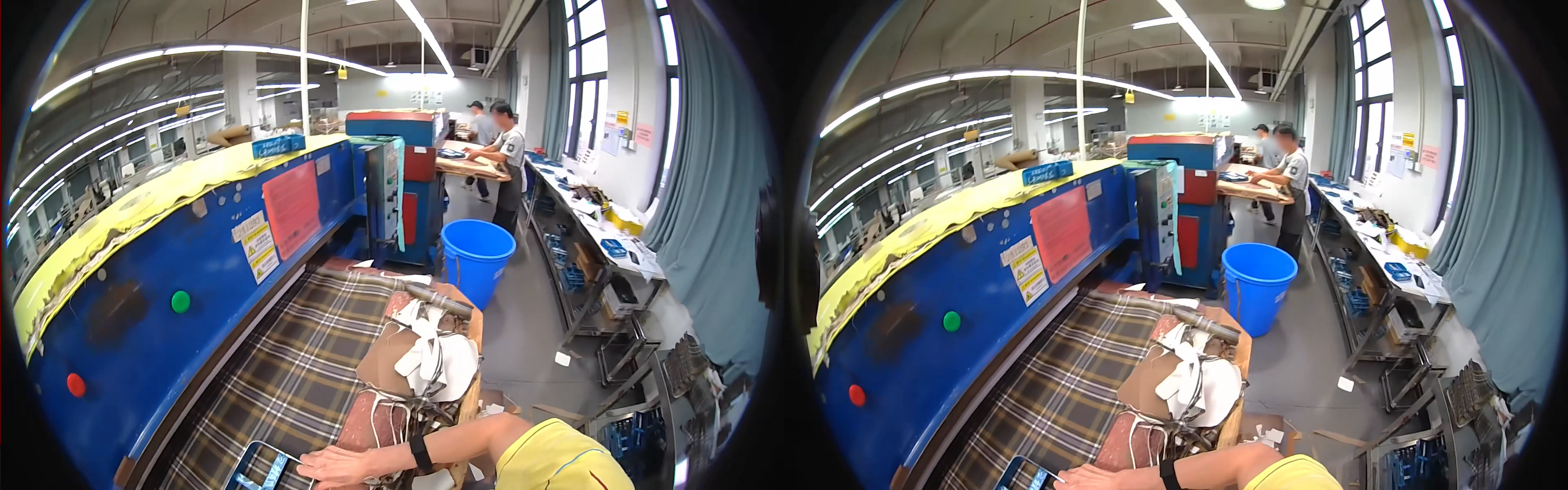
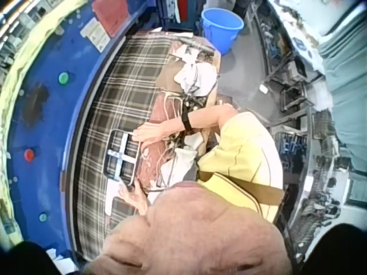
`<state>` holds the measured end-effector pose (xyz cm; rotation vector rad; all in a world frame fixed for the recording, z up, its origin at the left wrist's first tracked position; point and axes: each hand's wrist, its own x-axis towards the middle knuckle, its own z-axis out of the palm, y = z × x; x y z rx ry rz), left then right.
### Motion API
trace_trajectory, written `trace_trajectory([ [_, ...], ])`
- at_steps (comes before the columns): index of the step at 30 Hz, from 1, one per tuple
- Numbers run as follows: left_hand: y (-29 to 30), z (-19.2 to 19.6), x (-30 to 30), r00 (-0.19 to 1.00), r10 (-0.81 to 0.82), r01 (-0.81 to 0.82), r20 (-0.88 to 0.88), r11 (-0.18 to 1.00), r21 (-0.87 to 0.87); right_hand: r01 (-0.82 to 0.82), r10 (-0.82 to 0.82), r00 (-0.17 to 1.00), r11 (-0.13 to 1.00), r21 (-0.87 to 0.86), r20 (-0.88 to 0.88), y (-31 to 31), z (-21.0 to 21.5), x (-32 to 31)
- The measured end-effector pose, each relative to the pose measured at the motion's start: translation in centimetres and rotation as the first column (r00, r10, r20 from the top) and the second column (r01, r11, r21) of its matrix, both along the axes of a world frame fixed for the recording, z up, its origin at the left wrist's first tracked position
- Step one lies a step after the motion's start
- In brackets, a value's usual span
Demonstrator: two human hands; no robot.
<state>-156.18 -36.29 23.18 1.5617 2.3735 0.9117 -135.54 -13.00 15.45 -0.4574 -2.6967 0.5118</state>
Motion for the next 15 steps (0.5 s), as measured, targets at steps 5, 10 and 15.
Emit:
trace_trajectory([
  [5,0.2,-0.7,0.1,0.999,0.042,-0.042,-0.002,0.999,0.002,-0.003,0.044,0.98,0.978,0.208,-0.194,1.3,-4.0,0.2],
  [10,0.0,-0.7,0.4,1.0,0.011,-0.012,0.026,0.999,0.037,-0.002,0.022,0.992,0.986,0.164,-0.122,0.8,-2.7,-0.1],
  [15,0.1,0.3,0.5,0.998,0.05,-0.05,-0.03,0.999,0.015,0.038,0.096,0.923,0.941,0.336,-0.372,0.4,-1.5,0.1],
])
